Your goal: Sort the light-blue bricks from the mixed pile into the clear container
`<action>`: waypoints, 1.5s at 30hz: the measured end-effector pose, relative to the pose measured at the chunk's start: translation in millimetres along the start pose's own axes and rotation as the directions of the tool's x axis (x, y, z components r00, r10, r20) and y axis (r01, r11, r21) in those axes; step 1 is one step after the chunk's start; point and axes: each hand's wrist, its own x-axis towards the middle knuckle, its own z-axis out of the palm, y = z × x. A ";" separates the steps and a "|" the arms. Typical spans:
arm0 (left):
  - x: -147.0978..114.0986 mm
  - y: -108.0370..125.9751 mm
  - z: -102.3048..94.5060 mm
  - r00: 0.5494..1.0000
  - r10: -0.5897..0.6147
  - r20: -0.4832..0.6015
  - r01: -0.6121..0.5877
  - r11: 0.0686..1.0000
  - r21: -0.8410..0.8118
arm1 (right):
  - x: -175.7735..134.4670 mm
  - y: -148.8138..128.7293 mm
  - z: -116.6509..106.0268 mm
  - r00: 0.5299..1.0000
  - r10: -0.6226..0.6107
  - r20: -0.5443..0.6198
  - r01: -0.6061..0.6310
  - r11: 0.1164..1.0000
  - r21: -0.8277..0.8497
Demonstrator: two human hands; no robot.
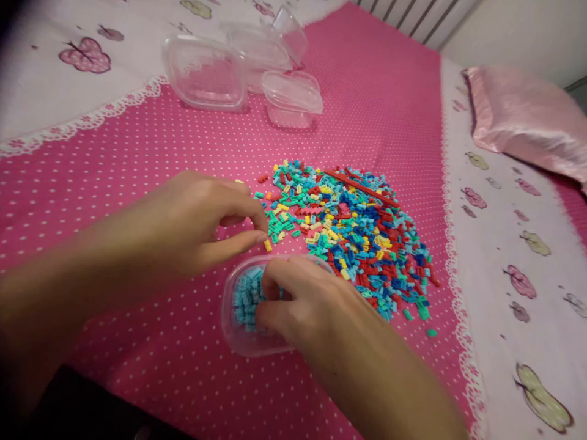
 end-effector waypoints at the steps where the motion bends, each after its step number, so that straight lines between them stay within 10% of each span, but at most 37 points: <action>1: 0.2 -1.1 0.3 1.000 0.005 -0.005 -0.005 1.000 0.002 | 0.2 -0.4 0.1 0.999 0.054 -0.001 -0.054 0.999 0.001; 31: -0.2 -2.4 1.8 0.999 -0.030 -0.038 0.032 0.998 0.054 | -10.0 -1.6 -4.1 0.987 -0.156 -0.050 0.141 0.964 -0.226; 40: 0.0 -0.2 1.3 0.998 -0.045 -0.044 0.047 0.997 0.063 | -10.2 -4.8 -1.4 0.998 0.045 -0.046 -0.052 0.985 -0.162; 45: -0.5 0.6 0.6 0.998 -0.042 -0.046 0.045 0.997 0.066 | -12.3 -3.9 -10.4 0.991 -0.114 -0.073 0.088 0.951 -0.296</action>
